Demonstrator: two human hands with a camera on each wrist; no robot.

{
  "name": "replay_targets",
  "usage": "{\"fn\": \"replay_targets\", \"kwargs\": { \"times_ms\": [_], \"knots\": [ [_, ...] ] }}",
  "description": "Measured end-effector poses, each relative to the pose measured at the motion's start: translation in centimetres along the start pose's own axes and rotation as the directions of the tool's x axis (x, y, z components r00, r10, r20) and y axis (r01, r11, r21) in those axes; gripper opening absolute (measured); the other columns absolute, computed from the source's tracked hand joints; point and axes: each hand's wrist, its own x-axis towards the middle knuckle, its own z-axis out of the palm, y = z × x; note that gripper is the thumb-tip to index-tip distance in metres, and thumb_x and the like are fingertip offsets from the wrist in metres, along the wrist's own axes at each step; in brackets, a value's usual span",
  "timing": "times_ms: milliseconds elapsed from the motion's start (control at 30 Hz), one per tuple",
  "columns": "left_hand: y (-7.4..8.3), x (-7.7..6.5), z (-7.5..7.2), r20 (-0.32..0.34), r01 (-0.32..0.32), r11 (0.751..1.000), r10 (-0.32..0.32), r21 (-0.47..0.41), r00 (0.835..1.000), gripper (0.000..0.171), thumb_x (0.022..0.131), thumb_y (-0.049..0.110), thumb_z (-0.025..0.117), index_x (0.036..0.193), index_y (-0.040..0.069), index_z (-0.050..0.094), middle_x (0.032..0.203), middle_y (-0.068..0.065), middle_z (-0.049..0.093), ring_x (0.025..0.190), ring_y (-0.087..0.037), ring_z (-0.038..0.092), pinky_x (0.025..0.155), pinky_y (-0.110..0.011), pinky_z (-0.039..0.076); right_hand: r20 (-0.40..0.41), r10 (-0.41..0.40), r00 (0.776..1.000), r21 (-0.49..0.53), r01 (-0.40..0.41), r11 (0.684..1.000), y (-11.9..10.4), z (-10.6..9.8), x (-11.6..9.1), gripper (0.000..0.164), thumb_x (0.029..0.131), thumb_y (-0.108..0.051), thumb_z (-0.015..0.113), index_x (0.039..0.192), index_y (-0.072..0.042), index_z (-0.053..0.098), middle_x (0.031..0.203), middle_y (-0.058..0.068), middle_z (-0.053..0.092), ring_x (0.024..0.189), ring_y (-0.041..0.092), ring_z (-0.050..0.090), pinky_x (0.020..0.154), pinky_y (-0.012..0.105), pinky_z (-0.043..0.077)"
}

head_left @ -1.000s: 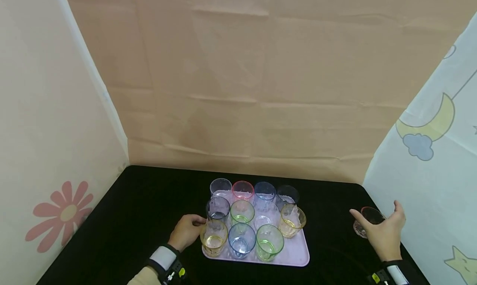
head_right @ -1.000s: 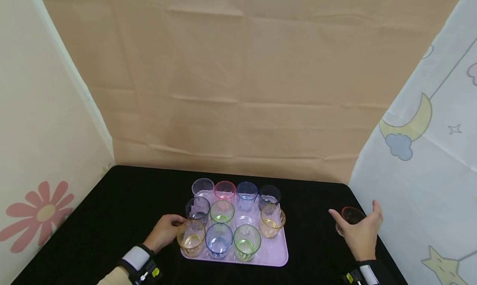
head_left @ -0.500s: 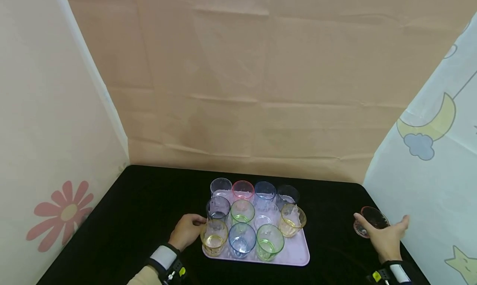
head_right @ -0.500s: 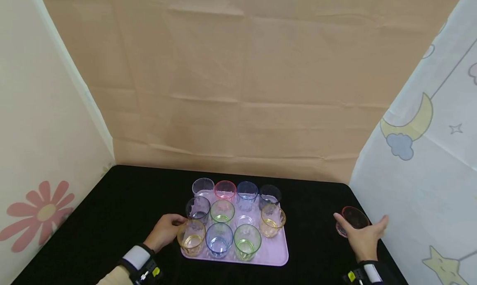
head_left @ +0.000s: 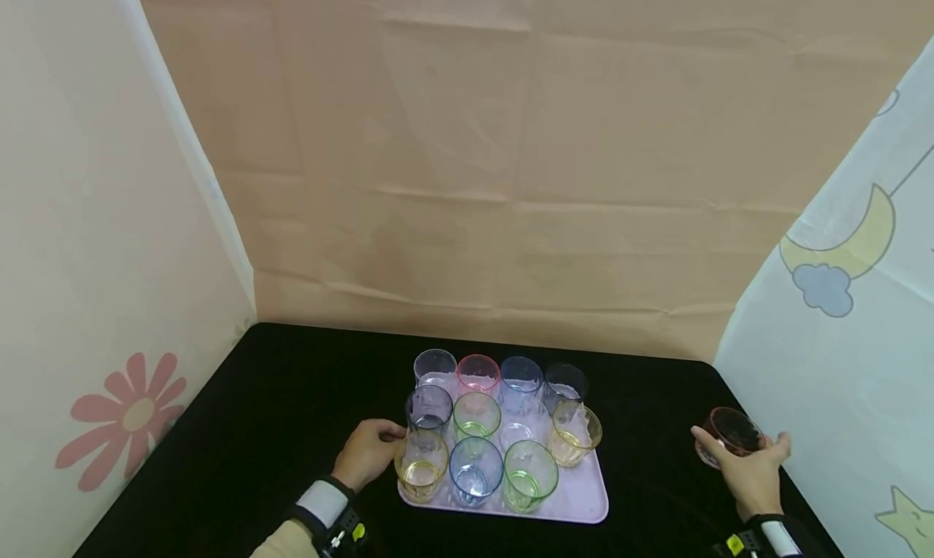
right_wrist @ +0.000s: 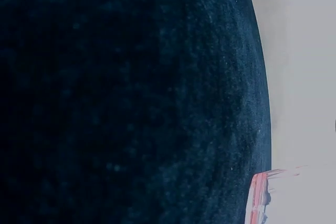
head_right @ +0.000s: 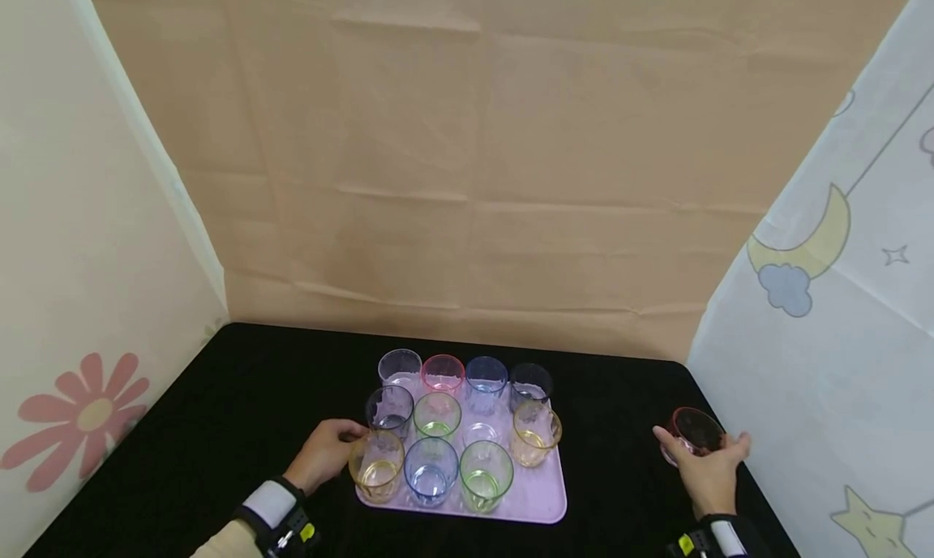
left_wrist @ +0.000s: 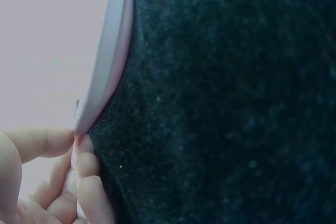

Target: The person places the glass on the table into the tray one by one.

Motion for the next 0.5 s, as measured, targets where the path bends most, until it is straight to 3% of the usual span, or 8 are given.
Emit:
{"fn": "replay_targets", "kwargs": {
  "times_ms": [133, 167, 300, 400, 500],
  "knots": [
    [-0.02, 0.03, 0.01, -0.006, -0.008, 1.000, 0.008, 0.003, 1.000, 0.020, 0.087, 0.022, 0.077, 0.101, 0.008, 0.075, 0.094, -0.003, 0.069, 0.088, -0.022, 0.063, 0.073, -0.045, 0.050, -0.006, -0.012, 1.000, -0.025, 0.012, 1.000, 0.01, 0.08, 0.15, 0.119, 0.092, -0.034, 0.075, 0.156, -0.009, -0.023, 0.165, 0.030, -0.002, 0.150, 0.044, 0.016, 0.118, 0.048, 0.026],
    [-0.02, 0.03, 0.02, -0.009, -0.016, 1.000, 0.016, 0.005, 1.000, 0.020, 0.087, 0.022, 0.077, 0.101, 0.008, 0.075, 0.094, -0.003, 0.069, 0.088, -0.022, 0.063, 0.073, -0.045, 0.050, -0.005, -0.018, 1.000, -0.045, 0.018, 0.999, 0.04, 0.04, 0.17, 0.115, 0.093, -0.034, 0.074, 0.158, -0.005, -0.017, 0.164, 0.032, 0.003, 0.148, 0.045, 0.020, 0.116, 0.043, 0.033],
    [0.02, 0.01, 0.04, -0.016, -0.025, 1.000, 0.025, 0.006, 1.000, 0.020, 0.087, 0.022, 0.077, 0.101, 0.008, 0.075, 0.093, -0.002, 0.070, 0.087, -0.022, 0.064, 0.073, -0.044, 0.050, -0.004, -0.031, 1.000, -0.141, 0.030, 0.990, 0.09, -0.24, 0.28, 0.103, 0.095, -0.037, 0.070, 0.156, 0.010, 0.002, 0.155, 0.041, 0.019, 0.138, 0.051, 0.035, 0.104, 0.045, 0.047],
    [0.05, -0.03, 0.05, -0.019, -0.019, 1.000, 0.019, 0.011, 1.000, 0.020, 0.087, 0.023, 0.078, 0.101, 0.008, 0.075, 0.093, -0.003, 0.070, 0.087, -0.022, 0.064, 0.073, -0.045, 0.050, -0.004, -0.037, 0.999, -0.178, 0.036, 0.983, 0.10, -0.40, 0.45, 0.098, 0.096, -0.038, 0.069, 0.155, 0.013, 0.010, 0.151, 0.041, 0.027, 0.134, 0.051, 0.039, 0.083, 0.025, 0.051],
    [0.06, -0.05, 0.06, -0.018, -0.014, 1.000, 0.014, 0.013, 1.000, 0.021, 0.087, 0.023, 0.078, 0.101, 0.008, 0.075, 0.093, -0.003, 0.070, 0.088, -0.023, 0.064, 0.074, -0.046, 0.051, -0.004, -0.063, 0.998, -0.187, 0.061, 0.980, 0.10, -0.47, 0.66, 0.091, 0.096, -0.037, 0.070, 0.153, 0.013, 0.019, 0.147, 0.039, 0.036, 0.127, 0.044, 0.046, 0.063, 0.008, 0.036]
  ]
}}
